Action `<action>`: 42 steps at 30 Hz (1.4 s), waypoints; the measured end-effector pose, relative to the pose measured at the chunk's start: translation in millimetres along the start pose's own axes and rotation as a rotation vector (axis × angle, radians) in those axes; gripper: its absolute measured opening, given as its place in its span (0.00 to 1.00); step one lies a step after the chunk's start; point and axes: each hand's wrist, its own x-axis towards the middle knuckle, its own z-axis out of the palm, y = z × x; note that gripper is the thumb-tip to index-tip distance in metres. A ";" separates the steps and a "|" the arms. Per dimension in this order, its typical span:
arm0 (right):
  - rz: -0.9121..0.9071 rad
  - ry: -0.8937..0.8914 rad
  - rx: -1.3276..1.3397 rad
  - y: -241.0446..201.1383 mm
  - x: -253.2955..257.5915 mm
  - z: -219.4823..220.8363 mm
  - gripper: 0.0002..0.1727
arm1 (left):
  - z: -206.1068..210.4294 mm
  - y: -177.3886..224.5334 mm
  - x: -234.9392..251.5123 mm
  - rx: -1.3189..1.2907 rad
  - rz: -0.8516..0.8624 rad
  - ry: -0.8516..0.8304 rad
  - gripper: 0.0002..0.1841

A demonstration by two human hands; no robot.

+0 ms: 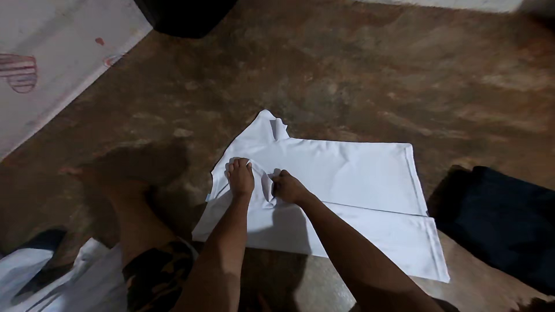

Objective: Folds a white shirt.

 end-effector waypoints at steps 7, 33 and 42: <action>-0.020 -0.011 -0.026 -1.5 -3.4 -1.8 0.26 | -0.7 1.0 0.1 0.016 -0.003 -0.022 0.20; -0.142 0.123 0.121 19.3 -22.3 -8.9 0.18 | 4.7 -0.9 -0.6 0.019 0.020 0.042 0.20; -0.029 0.277 0.211 -4.5 -39.7 16.1 0.36 | -34.8 -33.9 8.3 -0.563 0.175 -0.125 0.16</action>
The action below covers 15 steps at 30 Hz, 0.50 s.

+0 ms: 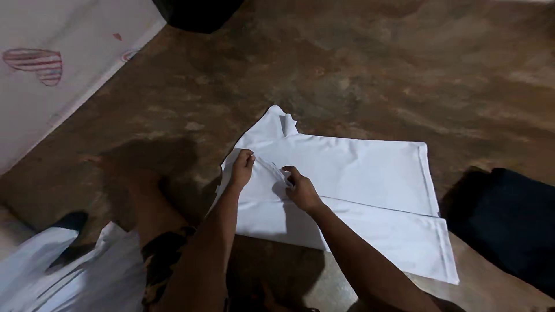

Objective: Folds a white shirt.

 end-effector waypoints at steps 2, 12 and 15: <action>-0.037 0.034 -0.004 -2.8 -9.7 6.6 0.35 | -28.3 11.1 -15.0 -0.036 0.041 -0.074 0.16; -0.551 0.261 -0.314 21.8 -53.4 52.1 0.10 | -109.0 -14.4 -110.6 0.170 0.133 -0.511 0.13; -0.530 0.259 -0.380 29.1 -61.4 58.1 0.07 | -96.5 -14.7 -128.1 0.325 0.154 -0.518 0.10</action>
